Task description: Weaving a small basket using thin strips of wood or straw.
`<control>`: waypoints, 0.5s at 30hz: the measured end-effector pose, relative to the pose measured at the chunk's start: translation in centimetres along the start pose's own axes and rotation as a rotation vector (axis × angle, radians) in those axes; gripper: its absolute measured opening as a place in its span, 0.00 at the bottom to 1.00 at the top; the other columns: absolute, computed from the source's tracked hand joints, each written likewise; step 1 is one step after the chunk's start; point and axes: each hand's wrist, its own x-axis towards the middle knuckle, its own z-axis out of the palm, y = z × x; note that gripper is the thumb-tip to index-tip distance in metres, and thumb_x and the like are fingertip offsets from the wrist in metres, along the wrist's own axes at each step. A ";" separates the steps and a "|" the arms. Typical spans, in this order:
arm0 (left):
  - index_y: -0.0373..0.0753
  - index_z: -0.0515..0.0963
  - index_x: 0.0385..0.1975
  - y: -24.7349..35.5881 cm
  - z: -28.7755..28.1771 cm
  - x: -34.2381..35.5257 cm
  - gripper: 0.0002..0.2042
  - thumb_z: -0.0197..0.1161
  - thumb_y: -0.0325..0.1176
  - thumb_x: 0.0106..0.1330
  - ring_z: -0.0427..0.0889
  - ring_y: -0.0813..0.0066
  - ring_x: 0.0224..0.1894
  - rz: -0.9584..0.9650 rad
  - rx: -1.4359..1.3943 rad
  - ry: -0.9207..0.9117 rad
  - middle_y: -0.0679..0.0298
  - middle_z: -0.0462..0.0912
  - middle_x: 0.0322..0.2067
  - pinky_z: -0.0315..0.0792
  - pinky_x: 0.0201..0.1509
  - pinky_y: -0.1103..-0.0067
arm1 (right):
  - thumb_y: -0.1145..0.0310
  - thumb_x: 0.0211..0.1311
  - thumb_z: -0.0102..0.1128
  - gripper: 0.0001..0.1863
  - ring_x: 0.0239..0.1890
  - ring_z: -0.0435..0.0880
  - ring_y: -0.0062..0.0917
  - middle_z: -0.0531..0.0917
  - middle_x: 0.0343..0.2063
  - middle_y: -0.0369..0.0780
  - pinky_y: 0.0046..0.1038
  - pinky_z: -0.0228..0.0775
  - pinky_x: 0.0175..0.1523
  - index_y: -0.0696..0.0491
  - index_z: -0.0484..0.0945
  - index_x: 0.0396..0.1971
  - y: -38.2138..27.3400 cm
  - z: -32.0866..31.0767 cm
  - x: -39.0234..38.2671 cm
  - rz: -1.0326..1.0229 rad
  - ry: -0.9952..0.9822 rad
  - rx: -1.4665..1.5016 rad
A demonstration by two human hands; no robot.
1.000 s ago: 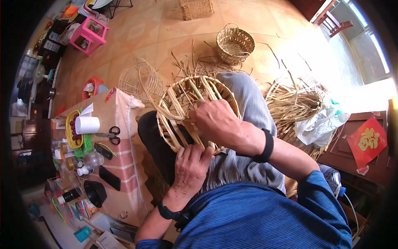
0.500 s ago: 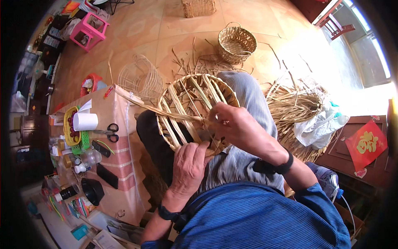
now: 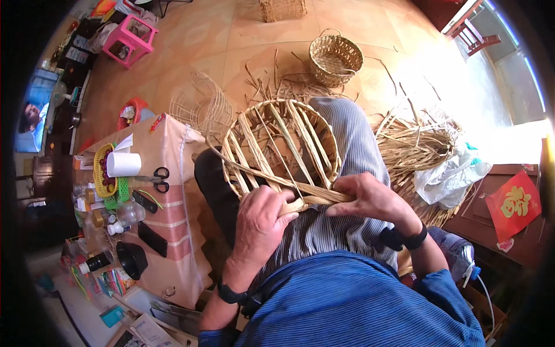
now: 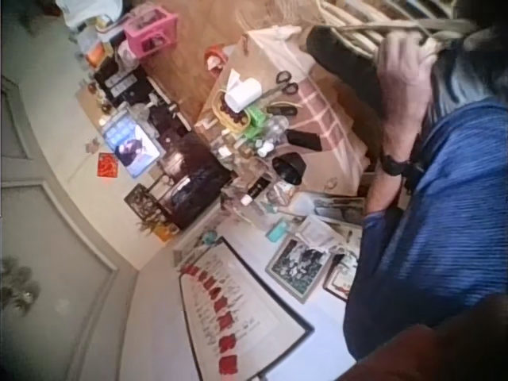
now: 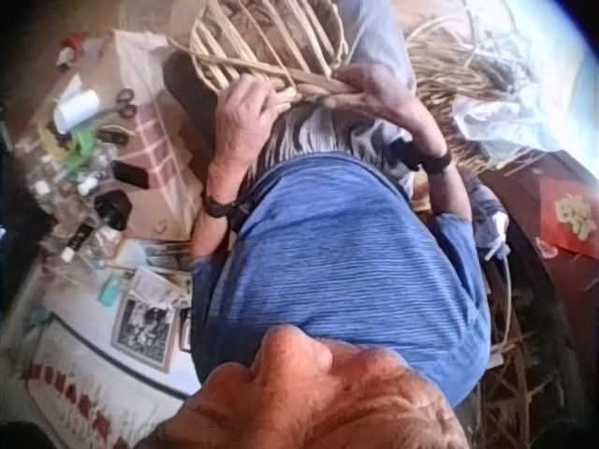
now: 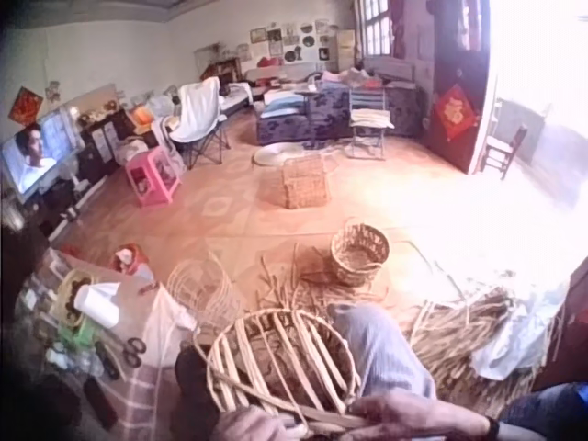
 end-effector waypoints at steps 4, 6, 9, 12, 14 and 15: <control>0.36 0.83 0.54 0.1 -1.5 0.4 0.32 0.86 0.28 0.45 0.78 0.70 0.40 -0.291 -0.241 -0.030 0.64 0.79 0.43 0.78 0.48 0.74 | 0.46 0.73 0.69 0.24 0.22 0.81 0.17 0.84 0.18 0.38 0.27 0.73 0.29 0.56 0.88 0.33 -0.8 -1.0 0.2 0.135 -0.030 -0.055; 0.36 0.83 0.54 0.3 -2.3 0.5 0.29 0.85 0.28 0.49 0.81 0.70 0.42 -0.222 -0.311 -0.064 0.63 0.80 0.46 0.79 0.51 0.74 | 0.48 0.78 0.63 0.25 0.20 0.82 0.19 0.87 0.22 0.38 0.25 0.74 0.27 0.57 0.88 0.31 1.8 -2.2 -0.9 0.179 -0.038 0.334; 0.37 0.84 0.53 0.2 -2.0 0.3 0.18 0.75 0.25 0.62 0.84 0.63 0.45 -0.202 -0.346 0.028 0.59 0.85 0.46 0.80 0.53 0.71 | 0.54 0.81 0.58 0.23 0.23 0.79 0.17 0.88 0.30 0.41 0.20 0.71 0.31 0.57 0.85 0.29 6.4 -2.0 -2.0 -0.073 0.233 0.968; 0.38 0.85 0.50 0.4 -1.5 0.8 0.11 0.66 0.24 0.71 0.85 0.56 0.46 -0.089 -0.249 0.044 0.57 0.87 0.43 0.77 0.55 0.65 | 0.54 0.82 0.57 0.23 0.20 0.68 0.15 0.83 0.24 0.35 0.19 0.61 0.28 0.54 0.82 0.27 6.8 -0.7 -1.6 -0.096 0.215 1.123; 0.39 0.85 0.50 0.2 -1.3 0.8 0.10 0.65 0.28 0.72 0.84 0.56 0.46 -0.058 -0.095 -0.077 0.58 0.88 0.43 0.73 0.53 0.64 | 0.53 0.78 0.66 0.21 0.19 0.68 0.11 0.75 0.17 0.28 0.21 0.60 0.26 0.53 0.83 0.26 3.3 -1.5 -1.7 0.159 0.120 0.645; 0.40 0.85 0.49 0.1 -1.3 0.8 0.09 0.64 0.30 0.74 0.83 0.58 0.47 -0.069 -0.111 -0.101 0.60 0.88 0.42 0.70 0.53 0.64 | 0.52 0.77 0.67 0.23 0.20 0.68 0.10 0.73 0.17 0.27 0.21 0.59 0.26 0.53 0.82 0.25 1.8 -1.8 -1.6 0.167 0.063 0.386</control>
